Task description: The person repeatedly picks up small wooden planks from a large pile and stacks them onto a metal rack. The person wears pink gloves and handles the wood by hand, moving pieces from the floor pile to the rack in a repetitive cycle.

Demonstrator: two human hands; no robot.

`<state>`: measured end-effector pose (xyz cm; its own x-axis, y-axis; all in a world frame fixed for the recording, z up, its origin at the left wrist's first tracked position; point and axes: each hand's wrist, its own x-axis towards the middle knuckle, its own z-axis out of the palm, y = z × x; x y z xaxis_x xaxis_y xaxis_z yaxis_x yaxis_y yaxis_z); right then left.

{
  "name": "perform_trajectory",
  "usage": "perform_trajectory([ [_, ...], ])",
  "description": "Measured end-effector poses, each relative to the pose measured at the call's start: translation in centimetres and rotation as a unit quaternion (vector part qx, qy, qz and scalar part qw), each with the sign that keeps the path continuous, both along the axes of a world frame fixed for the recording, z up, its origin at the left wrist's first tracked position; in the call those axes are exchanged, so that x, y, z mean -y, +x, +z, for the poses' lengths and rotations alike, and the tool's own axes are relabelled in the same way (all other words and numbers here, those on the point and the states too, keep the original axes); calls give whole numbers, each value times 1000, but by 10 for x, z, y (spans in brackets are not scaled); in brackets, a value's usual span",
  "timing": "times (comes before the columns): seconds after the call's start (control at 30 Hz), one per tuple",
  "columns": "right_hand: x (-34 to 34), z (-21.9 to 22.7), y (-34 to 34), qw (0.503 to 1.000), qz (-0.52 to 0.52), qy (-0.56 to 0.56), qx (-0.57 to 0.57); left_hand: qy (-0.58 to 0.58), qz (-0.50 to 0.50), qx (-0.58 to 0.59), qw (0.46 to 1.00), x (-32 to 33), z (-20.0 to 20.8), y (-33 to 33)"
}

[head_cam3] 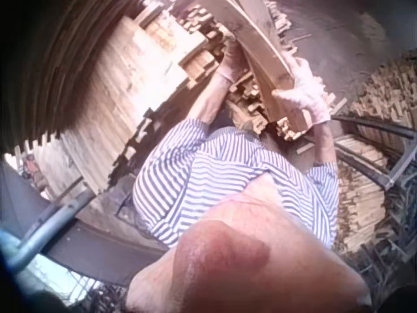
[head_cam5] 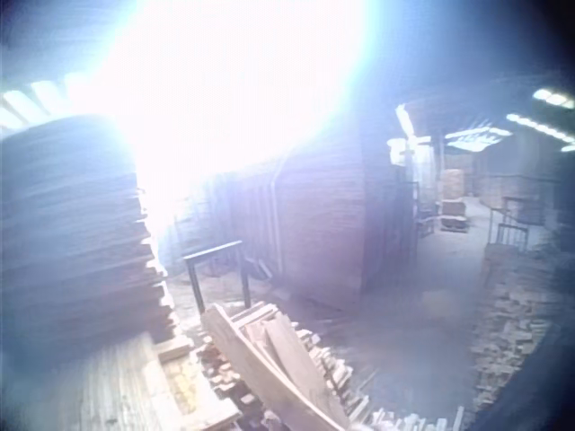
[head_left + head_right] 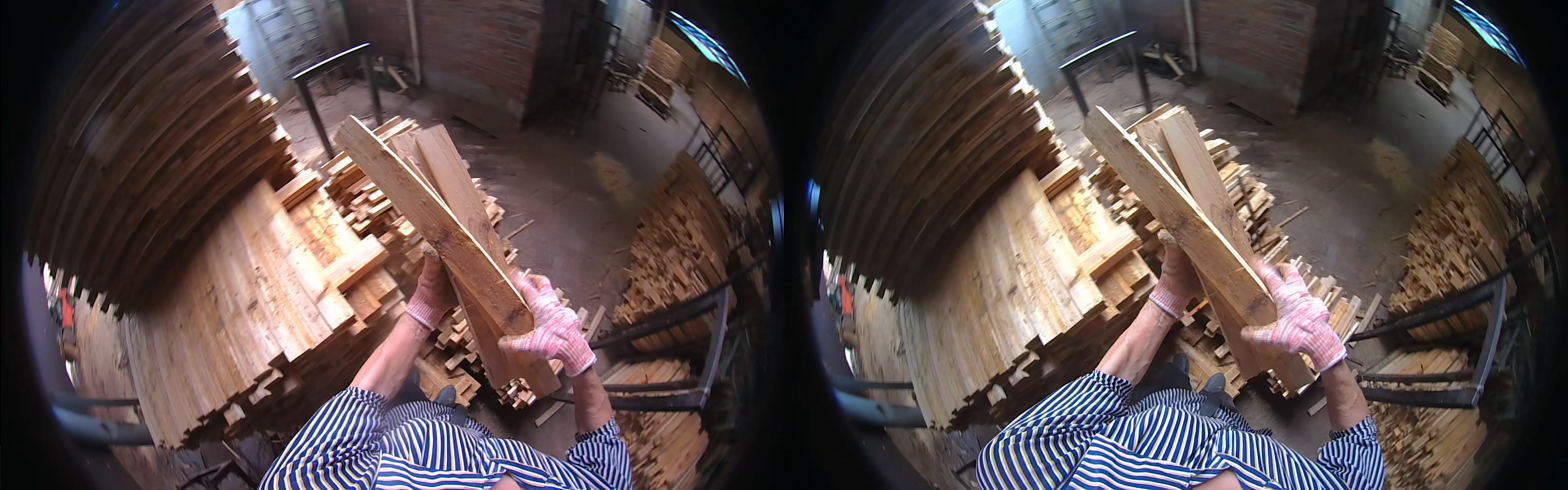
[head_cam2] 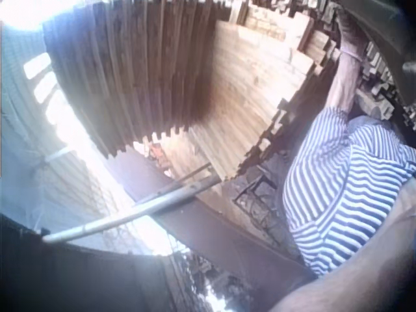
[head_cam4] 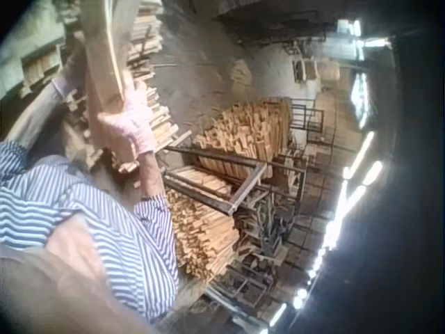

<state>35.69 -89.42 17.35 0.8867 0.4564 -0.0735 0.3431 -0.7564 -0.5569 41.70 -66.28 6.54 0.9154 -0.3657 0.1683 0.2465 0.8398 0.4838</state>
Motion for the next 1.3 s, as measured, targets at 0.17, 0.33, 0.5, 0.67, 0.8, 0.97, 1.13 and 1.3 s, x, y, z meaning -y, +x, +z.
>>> perform_trajectory([
  [0.17,-89,57,2,967,123,-23,224,-9,82,17,996,-52,44,-16],
  [0.33,-146,75,25,952,225,99,184,-4,212,-15,977,-116,60,-26],
  [0.5,-207,52,61,971,203,128,21,142,369,-74,915,-198,60,-75],
  [0.67,-258,-16,98,986,152,61,45,138,338,-49,930,-246,73,-124],
  [0.8,-316,-63,103,975,148,-110,124,125,409,-95,899,-293,47,-143],
  [0.97,-339,-74,121,942,270,-63,190,125,451,-117,876,-334,22,-142],
  [1.13,-327,8,43,938,326,116,33,140,454,-75,877,-290,56,-116],
  [1.3,-321,0,23,938,283,174,95,626,583,-12,518,-302,11,-110],
])
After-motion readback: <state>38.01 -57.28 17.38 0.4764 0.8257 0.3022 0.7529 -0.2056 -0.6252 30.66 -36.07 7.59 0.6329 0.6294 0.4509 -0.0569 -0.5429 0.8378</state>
